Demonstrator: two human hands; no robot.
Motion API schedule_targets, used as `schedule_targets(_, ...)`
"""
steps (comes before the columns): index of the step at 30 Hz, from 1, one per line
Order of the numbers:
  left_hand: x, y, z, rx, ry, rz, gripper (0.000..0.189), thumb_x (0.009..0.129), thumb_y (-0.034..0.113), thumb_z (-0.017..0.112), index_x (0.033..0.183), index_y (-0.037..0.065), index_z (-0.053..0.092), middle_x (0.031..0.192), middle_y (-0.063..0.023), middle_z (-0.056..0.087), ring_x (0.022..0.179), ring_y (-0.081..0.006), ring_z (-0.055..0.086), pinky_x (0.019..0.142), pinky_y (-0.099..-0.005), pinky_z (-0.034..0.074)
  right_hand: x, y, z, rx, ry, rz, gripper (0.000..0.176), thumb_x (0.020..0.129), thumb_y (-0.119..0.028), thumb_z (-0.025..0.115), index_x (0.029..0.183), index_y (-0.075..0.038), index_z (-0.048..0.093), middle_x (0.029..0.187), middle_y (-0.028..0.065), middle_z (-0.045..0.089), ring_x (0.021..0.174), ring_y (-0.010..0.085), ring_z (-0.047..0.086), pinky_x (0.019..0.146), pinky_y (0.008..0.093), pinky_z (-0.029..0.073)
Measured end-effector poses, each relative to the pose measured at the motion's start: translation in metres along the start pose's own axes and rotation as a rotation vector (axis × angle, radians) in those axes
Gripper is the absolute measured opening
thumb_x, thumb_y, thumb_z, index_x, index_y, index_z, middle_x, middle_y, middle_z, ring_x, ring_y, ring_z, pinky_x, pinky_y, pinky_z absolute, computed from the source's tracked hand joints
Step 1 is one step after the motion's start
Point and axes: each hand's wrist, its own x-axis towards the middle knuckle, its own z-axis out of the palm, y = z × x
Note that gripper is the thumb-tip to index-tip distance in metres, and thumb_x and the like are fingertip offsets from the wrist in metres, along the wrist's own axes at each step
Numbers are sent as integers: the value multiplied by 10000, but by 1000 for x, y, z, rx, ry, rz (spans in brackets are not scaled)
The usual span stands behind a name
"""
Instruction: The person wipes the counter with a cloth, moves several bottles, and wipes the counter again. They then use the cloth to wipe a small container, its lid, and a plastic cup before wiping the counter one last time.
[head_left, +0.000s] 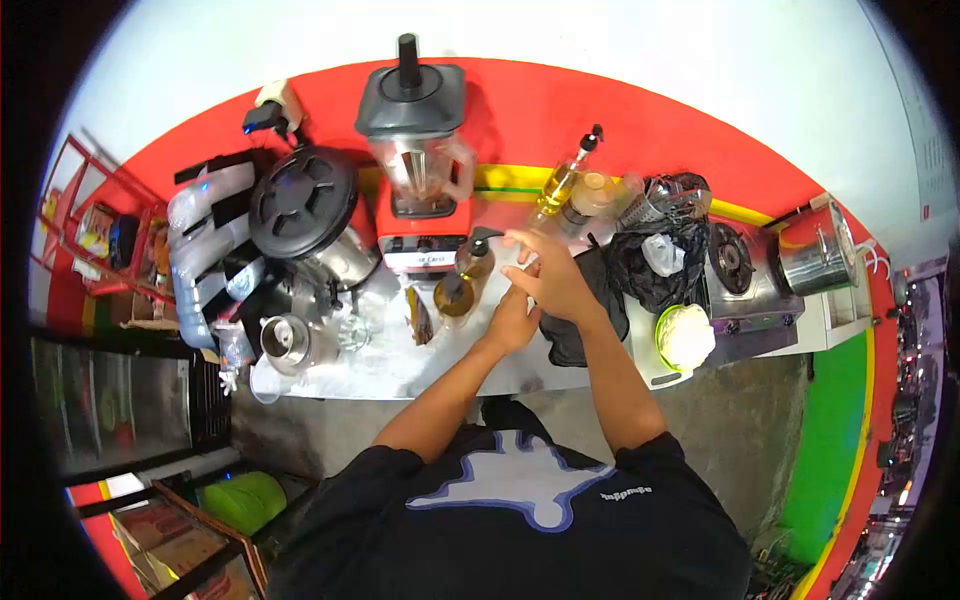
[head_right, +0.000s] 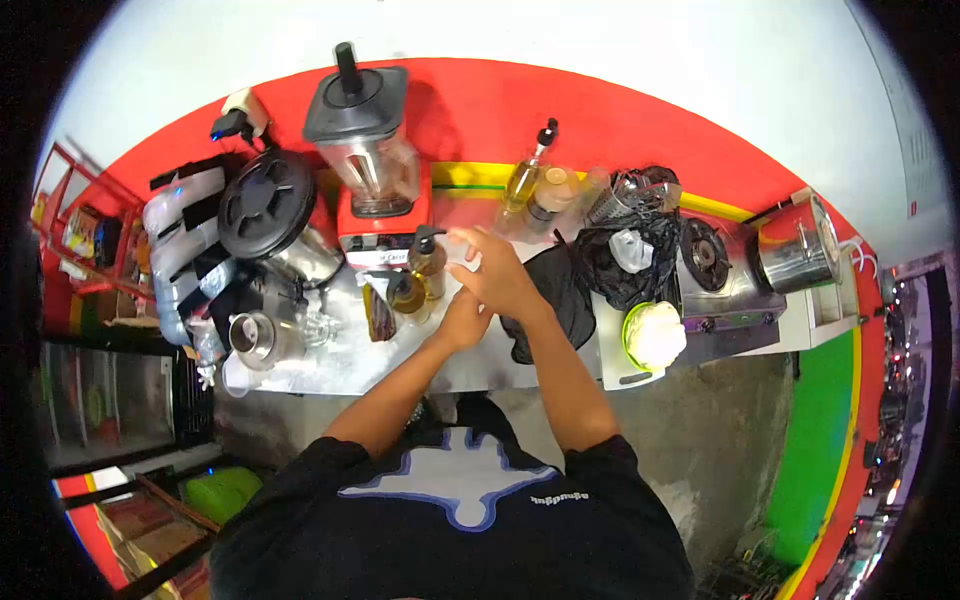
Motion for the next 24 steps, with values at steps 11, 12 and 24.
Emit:
schedule_targets(11, -32, 23, -46, 6, -33, -275, 869, 879, -9, 690, 1620, -17, 238, 1449, -318, 531, 1251, -441, 634, 1045, -513, 514, 22, 43, 62, 136, 21, 25, 366, 928, -129, 726, 1261, 10, 671, 1086, 121, 723, 970, 208, 660, 864, 364, 516)
schedule_targets(12, -30, 25, -50, 29, -47, -279, 897, 875, -8, 697, 1633, -13, 216, 1471, -318, 519, 1248, -435, 637, 1052, -509, 511, 21, 38, 64, 129, 84, -25, 267, 939, -133, 710, 1163, 13, 691, 982, 104, 733, 898, 213, 681, 819, 361, 517)
schedule_targets(24, -10, 30, -30, 267, 190, -327, 412, 895, 180, 790, 1167, -5, 541, 1194, -244, 632, 1106, -410, 651, 903, -494, 518, 16, 37, 22, -10, 193, -61, 223, 921, -146, 770, 1016, 16, 649, 769, 119, 717, 677, 169, 647, 664, 365, 514)
